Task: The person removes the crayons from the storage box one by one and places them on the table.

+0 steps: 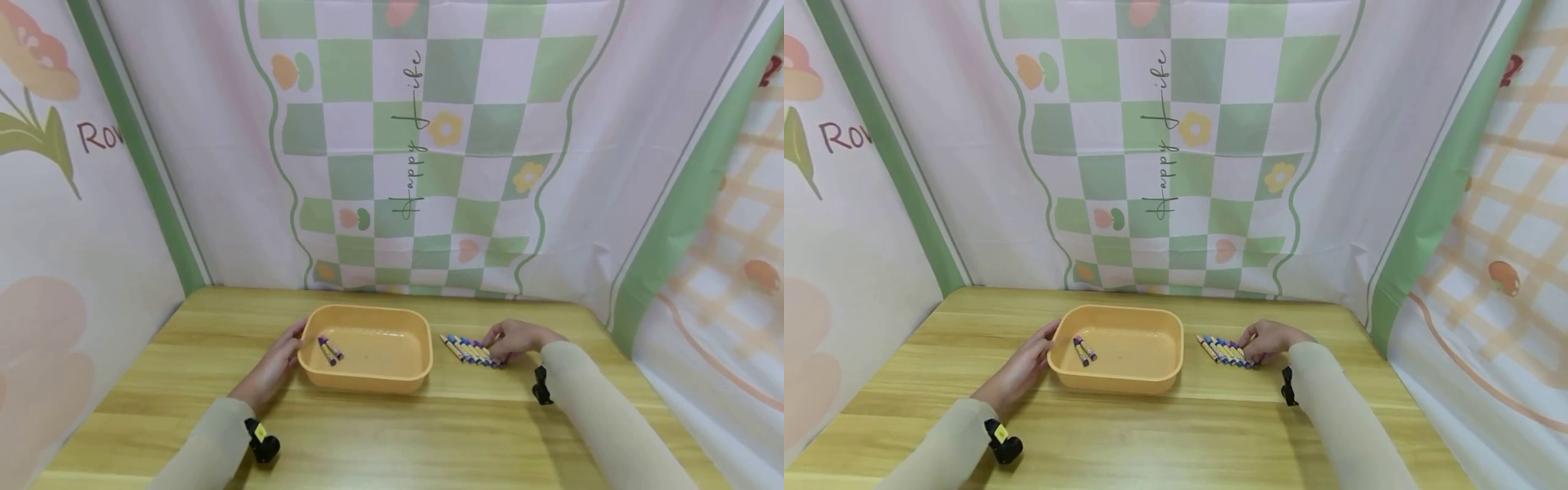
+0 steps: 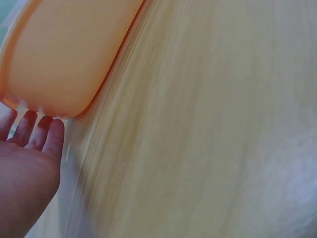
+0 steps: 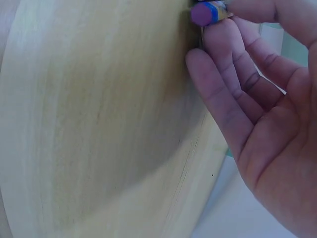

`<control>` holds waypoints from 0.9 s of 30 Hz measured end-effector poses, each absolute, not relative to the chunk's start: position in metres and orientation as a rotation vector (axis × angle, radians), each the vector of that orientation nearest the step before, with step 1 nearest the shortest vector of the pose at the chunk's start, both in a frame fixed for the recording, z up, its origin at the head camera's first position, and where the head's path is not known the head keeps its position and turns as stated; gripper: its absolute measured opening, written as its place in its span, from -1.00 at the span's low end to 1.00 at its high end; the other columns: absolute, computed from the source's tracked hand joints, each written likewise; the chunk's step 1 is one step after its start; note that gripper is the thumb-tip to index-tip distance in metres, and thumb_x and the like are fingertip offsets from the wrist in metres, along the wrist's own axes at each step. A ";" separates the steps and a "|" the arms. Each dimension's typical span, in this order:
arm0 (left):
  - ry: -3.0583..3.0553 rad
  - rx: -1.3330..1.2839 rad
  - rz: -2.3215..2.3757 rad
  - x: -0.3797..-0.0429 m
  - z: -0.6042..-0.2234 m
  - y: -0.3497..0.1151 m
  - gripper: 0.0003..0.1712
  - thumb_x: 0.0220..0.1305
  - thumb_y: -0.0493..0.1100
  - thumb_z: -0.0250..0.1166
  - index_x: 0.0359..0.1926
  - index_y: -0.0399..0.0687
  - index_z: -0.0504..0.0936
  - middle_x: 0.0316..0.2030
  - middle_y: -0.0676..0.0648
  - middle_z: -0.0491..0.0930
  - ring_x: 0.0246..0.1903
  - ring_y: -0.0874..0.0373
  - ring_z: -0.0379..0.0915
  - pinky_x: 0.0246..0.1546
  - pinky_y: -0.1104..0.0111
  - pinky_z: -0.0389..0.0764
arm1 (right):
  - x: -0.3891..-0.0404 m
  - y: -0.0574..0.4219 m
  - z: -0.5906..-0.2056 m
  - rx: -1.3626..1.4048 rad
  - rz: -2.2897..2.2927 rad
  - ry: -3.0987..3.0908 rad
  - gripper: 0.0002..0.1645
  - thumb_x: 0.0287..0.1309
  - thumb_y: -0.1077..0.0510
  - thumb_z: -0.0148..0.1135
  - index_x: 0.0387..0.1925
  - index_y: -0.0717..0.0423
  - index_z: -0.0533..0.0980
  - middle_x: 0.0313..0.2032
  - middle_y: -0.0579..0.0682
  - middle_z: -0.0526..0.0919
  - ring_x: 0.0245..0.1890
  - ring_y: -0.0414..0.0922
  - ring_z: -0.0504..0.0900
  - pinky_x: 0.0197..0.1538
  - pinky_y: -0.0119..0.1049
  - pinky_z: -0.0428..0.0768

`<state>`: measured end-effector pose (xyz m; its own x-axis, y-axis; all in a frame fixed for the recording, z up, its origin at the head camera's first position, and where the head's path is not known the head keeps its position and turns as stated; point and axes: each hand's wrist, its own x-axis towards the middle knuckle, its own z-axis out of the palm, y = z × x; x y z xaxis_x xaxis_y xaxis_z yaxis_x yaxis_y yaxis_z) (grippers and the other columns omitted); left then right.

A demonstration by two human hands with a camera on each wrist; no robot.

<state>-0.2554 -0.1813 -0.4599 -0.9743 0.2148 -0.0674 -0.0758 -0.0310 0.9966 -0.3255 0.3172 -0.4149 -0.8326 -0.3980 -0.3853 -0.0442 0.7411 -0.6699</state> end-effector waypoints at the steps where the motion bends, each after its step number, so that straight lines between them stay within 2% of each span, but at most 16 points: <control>1: 2.033 0.152 2.114 -0.255 -0.460 -0.181 -0.31 0.51 -0.22 -0.14 0.59 -0.07 -0.06 0.57 -0.15 -0.11 0.50 -0.11 -0.08 0.48 0.04 0.00 | -0.326 0.317 -0.415 -0.333 -0.908 2.424 -0.58 0.01 0.30 0.28 -0.03 0.35 0.53 -0.32 0.09 0.63 -0.34 -0.07 0.62 -0.16 -0.12 0.71; 5: 2.035 0.151 2.111 -0.255 -0.460 -0.181 -0.30 0.51 -0.21 -0.14 0.59 -0.07 -0.06 0.57 -0.15 -0.12 0.50 -0.11 -0.10 0.48 0.04 -0.01 | -0.327 0.315 -0.411 -0.341 -0.893 2.418 -0.58 0.01 0.30 0.26 -0.02 0.35 0.53 -0.33 0.11 0.64 -0.33 -0.05 0.64 -0.14 -0.10 0.71; 13: 2.039 0.134 2.109 -0.256 -0.459 -0.180 -0.30 0.51 -0.21 -0.15 0.60 -0.07 -0.08 0.57 -0.15 -0.14 0.50 -0.11 -0.10 0.47 0.06 0.02 | -0.333 0.299 -0.386 -0.437 -0.863 2.421 -0.48 0.09 0.25 0.23 0.09 0.40 0.45 -0.23 0.16 0.61 -0.25 0.04 0.62 -0.04 -0.01 0.67; 17: 2.039 0.132 2.116 -0.257 -0.458 -0.180 -0.30 0.51 -0.22 -0.16 0.59 -0.11 -0.09 0.57 -0.19 -0.15 0.50 -0.14 -0.10 0.47 0.04 0.04 | -0.341 0.280 -0.366 -0.489 -0.840 2.434 -0.46 0.13 0.23 0.22 0.14 0.42 0.44 -0.18 0.15 0.61 -0.17 0.10 0.65 -0.03 -0.04 0.69; 22: 2.029 0.135 2.127 -0.256 -0.458 -0.180 -0.30 0.51 -0.22 -0.17 0.59 -0.12 -0.09 0.57 -0.20 -0.16 0.49 -0.15 -0.09 0.47 0.05 0.04 | -0.350 0.249 -0.347 -0.595 -0.764 2.476 -0.47 0.18 0.18 0.27 0.14 0.38 0.47 -0.14 0.17 0.64 -0.14 0.08 0.65 -0.07 -0.15 0.71; 27: 2.025 0.154 2.132 -0.255 -0.458 -0.180 -0.31 0.51 -0.23 -0.18 0.59 -0.14 -0.10 0.57 -0.21 -0.15 0.49 -0.17 -0.09 0.47 0.04 0.03 | -0.352 0.215 -0.334 -0.682 -0.760 2.451 -0.49 0.20 0.18 0.26 0.14 0.34 0.48 -0.13 0.19 0.63 -0.08 0.17 0.64 -0.02 -0.11 0.69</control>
<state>-0.2545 -0.1803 -0.4575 -0.9751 0.2134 -0.0601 -0.0710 -0.0437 0.9965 -0.3523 0.2146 -0.3335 -0.7595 -0.5808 -0.2931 -0.3130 0.7212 -0.6180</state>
